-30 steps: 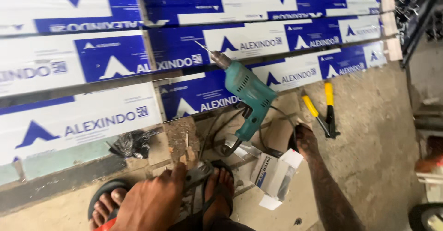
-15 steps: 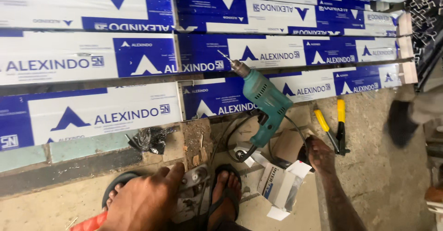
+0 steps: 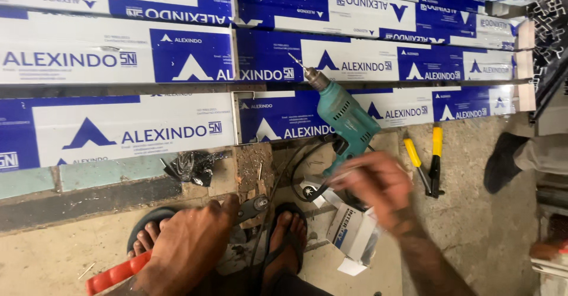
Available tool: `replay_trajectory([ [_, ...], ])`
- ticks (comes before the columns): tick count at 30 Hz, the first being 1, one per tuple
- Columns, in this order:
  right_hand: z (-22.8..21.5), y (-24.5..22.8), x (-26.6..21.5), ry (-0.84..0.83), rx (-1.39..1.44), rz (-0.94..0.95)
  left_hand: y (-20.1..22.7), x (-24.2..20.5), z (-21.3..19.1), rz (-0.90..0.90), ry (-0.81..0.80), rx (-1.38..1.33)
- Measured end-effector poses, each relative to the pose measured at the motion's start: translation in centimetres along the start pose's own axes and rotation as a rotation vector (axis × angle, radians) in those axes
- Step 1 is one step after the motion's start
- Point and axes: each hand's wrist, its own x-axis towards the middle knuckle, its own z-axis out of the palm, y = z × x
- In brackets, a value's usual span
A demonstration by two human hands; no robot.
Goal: The person uses a power drill and locking pliers to fasten a metal bracket onto a horizontal metal bar. They repeatedly position the bracket, drill a screw, and adjust the pliers to secure the connection.
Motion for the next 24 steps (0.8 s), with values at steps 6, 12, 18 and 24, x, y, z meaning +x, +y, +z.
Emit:
replay_trajectory([
  [6,8.2,-4.1,3.6,-0.305,-0.181,-0.073,-0.2,0.5,0.8,0.009,0.111,0.005],
  [12,9.2,-3.4,3.6,-0.27,-0.197,0.057,-1.2,0.6,1.5,0.091,0.214,0.089],
  [18,9.2,-1.6,3.5,-0.402,-0.505,-0.344,-1.4,0.5,0.8,0.1,0.171,0.114],
  [24,8.6,0.0,2.8,-0.413,-0.127,-0.075,-1.6,-0.8,-1.7,0.033,-0.007,-0.175],
])
